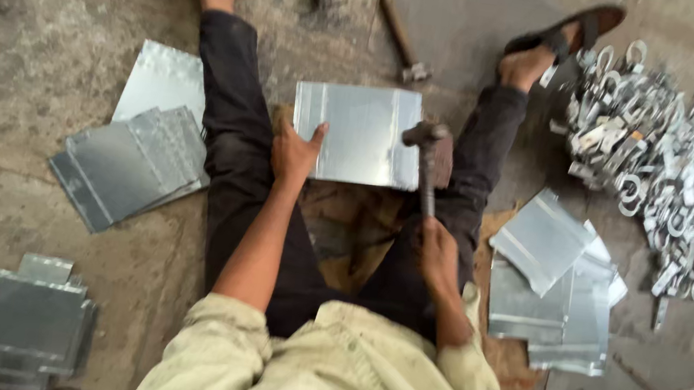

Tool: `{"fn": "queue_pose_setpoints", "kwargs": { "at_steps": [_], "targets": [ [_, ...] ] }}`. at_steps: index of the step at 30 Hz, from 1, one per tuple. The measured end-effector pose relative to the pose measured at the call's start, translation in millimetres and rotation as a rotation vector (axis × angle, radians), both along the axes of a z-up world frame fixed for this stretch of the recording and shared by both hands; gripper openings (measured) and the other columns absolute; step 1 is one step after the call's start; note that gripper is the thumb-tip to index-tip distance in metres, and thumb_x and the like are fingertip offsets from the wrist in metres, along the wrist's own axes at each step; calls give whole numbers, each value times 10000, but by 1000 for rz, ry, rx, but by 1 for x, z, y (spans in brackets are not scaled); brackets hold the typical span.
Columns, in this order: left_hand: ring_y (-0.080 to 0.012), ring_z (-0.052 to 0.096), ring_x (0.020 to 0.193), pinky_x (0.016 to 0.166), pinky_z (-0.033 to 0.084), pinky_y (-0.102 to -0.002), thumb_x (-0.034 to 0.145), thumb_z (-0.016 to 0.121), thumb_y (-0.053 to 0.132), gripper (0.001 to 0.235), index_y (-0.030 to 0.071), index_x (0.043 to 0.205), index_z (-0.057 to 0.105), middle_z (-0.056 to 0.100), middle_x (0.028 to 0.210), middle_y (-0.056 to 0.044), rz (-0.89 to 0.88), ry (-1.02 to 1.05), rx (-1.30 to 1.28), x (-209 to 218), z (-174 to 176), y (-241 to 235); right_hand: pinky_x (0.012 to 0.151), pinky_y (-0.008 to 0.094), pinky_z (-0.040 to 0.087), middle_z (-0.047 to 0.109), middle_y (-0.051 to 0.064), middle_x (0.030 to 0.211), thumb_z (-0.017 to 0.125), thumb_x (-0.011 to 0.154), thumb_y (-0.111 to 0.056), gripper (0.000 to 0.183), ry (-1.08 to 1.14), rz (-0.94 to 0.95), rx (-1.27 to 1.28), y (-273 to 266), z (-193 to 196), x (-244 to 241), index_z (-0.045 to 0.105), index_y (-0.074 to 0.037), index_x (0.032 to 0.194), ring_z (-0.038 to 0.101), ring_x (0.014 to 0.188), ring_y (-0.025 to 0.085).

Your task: The person sits on the floor and uses a hammer to flatten or bend edges of metal sheets against a brick and stone surface, handling the sheets one by one from a stack.

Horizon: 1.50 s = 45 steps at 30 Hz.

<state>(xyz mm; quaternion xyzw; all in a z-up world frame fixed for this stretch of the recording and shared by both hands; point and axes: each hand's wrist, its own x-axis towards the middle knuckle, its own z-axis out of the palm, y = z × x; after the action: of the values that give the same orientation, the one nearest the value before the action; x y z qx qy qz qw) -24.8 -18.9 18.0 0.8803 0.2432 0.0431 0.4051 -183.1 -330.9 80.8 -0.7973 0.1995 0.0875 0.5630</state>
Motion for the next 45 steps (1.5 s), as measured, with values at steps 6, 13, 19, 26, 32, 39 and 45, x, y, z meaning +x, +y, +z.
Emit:
{"fn": "queue_pose_setpoints", "kwargs": {
  "at_steps": [6,13,19,26,32,39,45],
  "targets": [
    [-510,681,963,763,560,-570,822,747,678,944,-42,1374,487,685,1064,-326,1,12,17,-6,-25,-11,402,305,265,443,32,677,397,1112,-422,362,-638,-104,397,-30,136,13,481,-125,924,363,464,154],
    [-501,682,964,776,556,-568,853,736,673,843,-14,1294,528,695,1059,-310,6,26,-38,-12,-27,-15,567,278,306,477,26,807,474,1012,-744,667,-1057,30,434,-1,51,54,554,-98,1161,408,648,125],
    [-495,689,950,750,569,-561,841,734,625,912,-51,1386,453,682,1052,-322,-11,2,-11,-13,12,-8,477,279,396,544,-8,636,505,1069,-400,317,-76,17,-182,-11,16,43,675,-141,998,501,543,118],
    [-500,676,1012,824,563,-558,922,695,607,802,0,1406,496,685,1113,-314,-3,72,-18,-12,-18,-12,410,265,227,429,-8,652,447,1070,-651,518,-748,-113,563,-52,153,45,534,-141,1044,298,454,101],
    [-495,668,1057,865,546,-569,931,683,630,788,6,1382,514,688,1136,-303,3,117,15,-17,-33,-17,517,238,336,551,-13,690,378,1048,-740,644,-1111,-66,178,-9,45,73,630,-151,1106,428,540,69],
    [-495,673,1025,816,556,-566,907,671,621,847,-15,1421,452,677,1131,-316,-2,117,-9,-16,-4,-14,521,282,435,563,36,728,483,1131,-351,372,-211,163,-179,-7,45,57,612,-65,933,518,584,131],
    [-500,683,998,821,558,-563,928,647,616,832,3,1450,436,692,1081,-316,-22,179,-11,-40,4,-13,447,240,322,490,13,701,459,1089,-447,378,-752,101,370,4,119,40,511,-101,948,412,512,77]
  ]
}}
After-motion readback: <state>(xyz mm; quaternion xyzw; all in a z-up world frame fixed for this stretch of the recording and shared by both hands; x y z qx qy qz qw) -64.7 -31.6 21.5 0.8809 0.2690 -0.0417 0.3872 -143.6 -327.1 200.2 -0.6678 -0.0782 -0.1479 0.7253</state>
